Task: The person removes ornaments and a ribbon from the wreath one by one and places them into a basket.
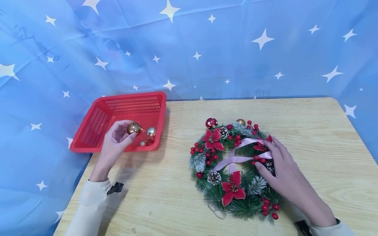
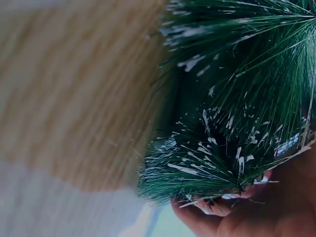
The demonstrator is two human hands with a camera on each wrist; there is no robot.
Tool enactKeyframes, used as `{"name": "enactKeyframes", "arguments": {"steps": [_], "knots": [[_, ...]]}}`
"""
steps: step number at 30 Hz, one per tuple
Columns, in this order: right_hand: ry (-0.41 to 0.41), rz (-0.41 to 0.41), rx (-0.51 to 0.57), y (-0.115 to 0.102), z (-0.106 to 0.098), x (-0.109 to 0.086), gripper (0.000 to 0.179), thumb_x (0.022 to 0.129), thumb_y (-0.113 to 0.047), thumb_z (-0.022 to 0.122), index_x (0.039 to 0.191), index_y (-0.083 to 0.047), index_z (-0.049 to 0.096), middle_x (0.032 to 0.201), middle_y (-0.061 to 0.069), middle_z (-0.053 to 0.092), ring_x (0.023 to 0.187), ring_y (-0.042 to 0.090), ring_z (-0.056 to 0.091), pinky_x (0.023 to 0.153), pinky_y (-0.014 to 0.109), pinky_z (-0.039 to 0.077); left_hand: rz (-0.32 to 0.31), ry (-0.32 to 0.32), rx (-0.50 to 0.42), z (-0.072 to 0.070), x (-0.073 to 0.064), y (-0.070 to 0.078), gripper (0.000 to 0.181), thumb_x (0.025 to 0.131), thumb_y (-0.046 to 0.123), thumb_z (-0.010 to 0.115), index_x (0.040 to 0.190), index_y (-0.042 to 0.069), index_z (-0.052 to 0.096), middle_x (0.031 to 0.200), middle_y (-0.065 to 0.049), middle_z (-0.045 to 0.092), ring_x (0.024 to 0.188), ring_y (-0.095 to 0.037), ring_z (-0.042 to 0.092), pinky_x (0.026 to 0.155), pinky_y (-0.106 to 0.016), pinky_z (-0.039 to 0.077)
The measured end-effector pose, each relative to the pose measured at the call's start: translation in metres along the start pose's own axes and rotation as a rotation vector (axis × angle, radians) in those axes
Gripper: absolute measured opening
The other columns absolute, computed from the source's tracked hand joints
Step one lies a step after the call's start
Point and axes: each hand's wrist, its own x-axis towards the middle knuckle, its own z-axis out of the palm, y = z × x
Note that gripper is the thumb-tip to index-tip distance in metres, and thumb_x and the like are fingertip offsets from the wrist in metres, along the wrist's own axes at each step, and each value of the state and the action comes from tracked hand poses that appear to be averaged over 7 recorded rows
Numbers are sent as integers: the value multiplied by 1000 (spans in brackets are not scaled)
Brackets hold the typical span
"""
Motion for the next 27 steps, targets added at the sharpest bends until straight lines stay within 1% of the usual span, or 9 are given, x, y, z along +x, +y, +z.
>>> {"name": "enactKeyframes", "arguments": {"steps": [4, 7, 10, 12, 17, 21, 24, 27], "knots": [[9, -12, 6, 0, 0, -1, 89, 108, -34, 70, 175, -12, 16, 180, 23, 3, 156, 62, 14, 94, 94, 27, -3, -1, 15, -2, 5, 0, 43, 102, 1, 74, 142, 0, 58, 134, -13, 65, 116, -25, 63, 94, -23, 55], [15, -35, 21, 1, 1, -2, 86, 108, -28, 70, 175, -11, 18, 179, 24, 5, 158, 59, 12, 98, 93, 25, -7, -7, 25, -4, 9, -1, 43, 102, 2, 74, 142, 0, 58, 133, -13, 65, 115, -24, 63, 94, -24, 54], [20, -58, 46, 1, 2, -2, 84, 107, -22, 70, 174, -11, 21, 179, 23, 7, 159, 57, 10, 104, 92, 21, -12, -14, 32, -6, 13, -3, 43, 102, 3, 74, 143, 1, 58, 133, -14, 65, 117, -24, 63, 94, -23, 54], [22, -74, 50, 2, 3, -2, 83, 107, -19, 69, 174, -9, 21, 179, 24, 8, 159, 57, 10, 107, 91, 19, -13, -16, 39, -8, 15, -5, 43, 103, 4, 75, 143, 1, 58, 133, -13, 65, 118, -24, 62, 95, -23, 53], [14, -87, 51, 1, 3, -2, 84, 107, -17, 67, 174, -7, 18, 178, 25, 9, 157, 59, 11, 110, 89, 17, -11, -22, 56, -12, 17, -7, 43, 103, 4, 75, 142, 1, 59, 134, -14, 66, 117, -24, 62, 93, -22, 52], [11, -89, 58, 1, 1, -3, 86, 106, -16, 68, 175, -11, 17, 179, 24, 9, 157, 58, 12, 110, 89, 17, -14, -32, 68, -13, 21, -9, 43, 103, 5, 74, 143, 1, 58, 135, -14, 66, 116, -24, 61, 94, -22, 52], [6, -90, 52, 1, -1, -4, 88, 105, -17, 69, 175, -13, 16, 179, 24, 9, 158, 58, 11, 108, 90, 19, -24, -33, 76, -12, 25, -11, 44, 102, 6, 75, 143, 1, 58, 134, -14, 65, 115, -24, 61, 94, -21, 52], [-8, -78, 42, 2, -3, -5, 90, 106, -19, 71, 176, -15, 15, 179, 22, 8, 158, 57, 11, 104, 90, 23, -30, -35, 87, -11, 29, -13, 45, 102, 6, 75, 143, 1, 57, 134, -14, 65, 114, -23, 61, 93, -20, 52]]}}
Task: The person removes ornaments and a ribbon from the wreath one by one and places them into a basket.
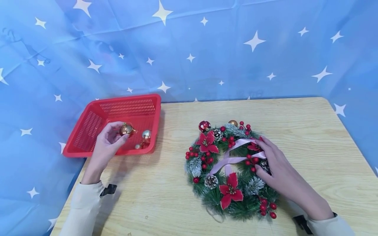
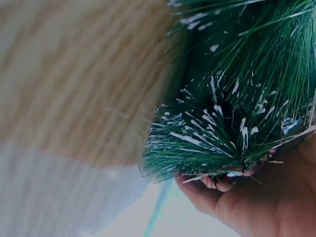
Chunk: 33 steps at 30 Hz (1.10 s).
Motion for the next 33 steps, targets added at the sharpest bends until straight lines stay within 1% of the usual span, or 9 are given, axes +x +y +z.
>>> {"name": "enactKeyframes", "arguments": {"steps": [3, 8, 13, 18, 24, 30, 33], "knots": [[-17, -1, -2, 1, -2, 1, 90, 105, -18, 71, 176, -16, 16, 180, 20, 8, 159, 56, 12, 102, 90, 27, -3, -2, 5, -1, 0, 1, 45, 102, 6, 75, 143, 1, 57, 134, -15, 65, 113, -23, 61, 92, -20, 52], [-18, 7, -12, -2, -3, 0, 91, 104, -13, 70, 176, -18, 15, 180, 19, 9, 158, 56, 13, 98, 89, 31, 20, -31, 7, 0, 16, -5, 44, 102, 8, 76, 143, 1, 59, 133, -14, 67, 114, -23, 62, 91, -22, 53], [-23, 10, -11, -4, -2, 1, 92, 103, -9, 70, 176, -21, 15, 180, 18, 9, 159, 55, 13, 97, 88, 32, 42, -56, 52, 0, 31, -10, 44, 102, 10, 77, 143, 2, 61, 132, -14, 68, 115, -24, 63, 89, -20, 55], [-15, 23, -7, -7, -1, -1, 93, 102, -7, 70, 176, -22, 16, 180, 18, 9, 159, 54, 14, 98, 88, 32, 43, -89, 96, 1, 45, -15, 44, 102, 12, 78, 142, 2, 62, 131, -16, 68, 114, -26, 63, 88, -17, 54], [-10, 29, 9, -7, -2, -2, 95, 101, -10, 74, 176, -24, 18, 180, 17, 11, 158, 55, 16, 99, 90, 31, 33, -123, 175, 1, 50, -17, 42, 102, 10, 77, 140, 2, 62, 128, -15, 70, 108, -28, 66, 84, -18, 54], [-27, 21, 12, -6, -2, 0, 95, 100, -10, 73, 176, -27, 18, 180, 15, 11, 158, 54, 17, 100, 89, 31, -3, -123, 228, 0, 51, -18, 42, 102, 11, 77, 140, 3, 61, 129, -16, 69, 113, -31, 67, 84, -17, 54], [-30, 7, 16, -4, -3, 0, 96, 99, -8, 72, 176, -28, 18, 180, 15, 12, 158, 55, 17, 98, 89, 31, -21, -127, 257, 1, 52, -19, 42, 102, 12, 77, 141, 3, 61, 129, -16, 69, 115, -32, 67, 82, -19, 55]]}}
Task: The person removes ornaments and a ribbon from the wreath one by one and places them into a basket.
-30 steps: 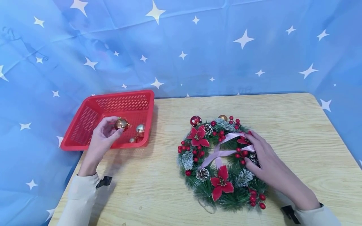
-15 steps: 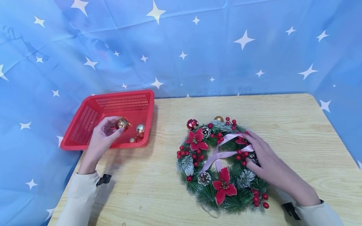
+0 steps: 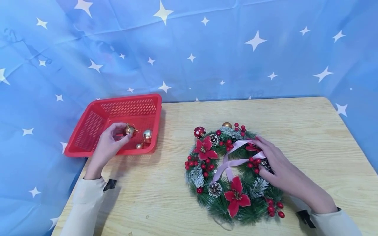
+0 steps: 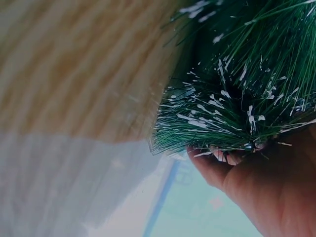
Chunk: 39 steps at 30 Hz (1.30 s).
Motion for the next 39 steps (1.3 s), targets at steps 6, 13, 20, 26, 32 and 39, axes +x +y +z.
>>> {"name": "enactKeyframes", "arguments": {"steps": [6, 13, 20, 26, 32, 39], "knots": [[8, -14, 22, 1, -2, 1, 96, 97, -5, 72, 175, -28, 22, 180, 13, 14, 159, 53, 17, 103, 88, 29, -18, -17, 30, -1, 4, 1, 41, 102, 14, 77, 140, 5, 63, 127, -15, 67, 113, -31, 66, 83, -26, 57], [17, -48, 15, 1, 0, 3, 97, 93, -2, 72, 175, -27, 25, 180, 11, 16, 160, 49, 18, 108, 86, 27, -50, -36, 39, -5, 7, 3, 42, 104, 13, 75, 142, 2, 60, 132, -18, 65, 114, -36, 67, 89, -42, 61], [14, -63, 14, 0, -1, 2, 99, 92, -1, 71, 175, -27, 24, 180, 10, 17, 161, 47, 18, 112, 81, 26, -71, -69, 80, -7, 9, 3, 43, 103, 10, 76, 141, -1, 59, 134, -23, 62, 114, -41, 67, 94, -54, 60], [7, -55, 21, 1, -2, 3, 98, 93, 0, 71, 175, -27, 25, 180, 8, 16, 161, 46, 18, 108, 82, 28, -102, -106, 109, -7, 13, 1, 43, 103, 10, 75, 141, -1, 58, 135, -24, 62, 118, -42, 64, 96, -55, 59], [4, -78, 0, 1, -2, 1, 98, 93, 0, 70, 175, -26, 24, 180, 8, 17, 163, 32, 17, 121, 66, 26, -136, -170, 152, -5, 20, 0, 41, 103, 8, 73, 140, -2, 57, 133, -26, 64, 121, -42, 62, 99, -57, 56], [8, -177, -20, 4, -1, 2, 92, 96, -3, 71, 174, -19, 25, 179, 13, 20, 163, 12, 13, 119, 16, 14, -167, -204, 201, 0, 24, 3, 39, 103, 7, 72, 137, -3, 57, 131, -25, 65, 118, -39, 62, 98, -55, 56]]}}
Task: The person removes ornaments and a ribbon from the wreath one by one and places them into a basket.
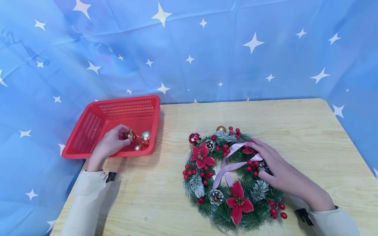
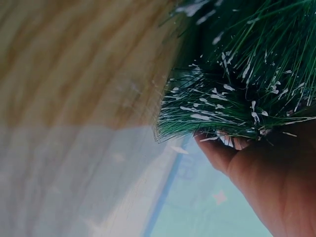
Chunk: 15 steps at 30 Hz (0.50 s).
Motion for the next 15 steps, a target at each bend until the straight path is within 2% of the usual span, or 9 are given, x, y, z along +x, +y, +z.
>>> {"name": "enactKeyframes", "arguments": {"steps": [2, 8, 15], "knots": [[3, 3, -5, -1, 0, -1, 91, 97, -4, 72, 174, -20, 26, 179, 12, 21, 161, 5, 12, 113, 9, 12, -7, -8, 10, 2, 1, 0, 38, 103, 7, 72, 137, -4, 57, 130, -25, 65, 117, -38, 62, 97, -54, 56], [-22, 22, -1, -2, -1, 0, 87, 102, -10, 70, 175, -21, 23, 179, 10, 19, 162, 11, 13, 116, 13, 12, -23, -26, 52, 1, 3, 0, 39, 102, 8, 73, 135, -5, 57, 124, -26, 66, 108, -37, 63, 91, -51, 57], [-32, 26, 4, -1, -2, 1, 86, 102, -10, 71, 175, -21, 26, 179, 10, 19, 161, 3, 12, 113, 11, 13, -65, -62, 94, 1, 6, -1, 37, 101, 8, 75, 131, -5, 58, 116, -24, 68, 98, -34, 62, 85, -46, 56]]}}
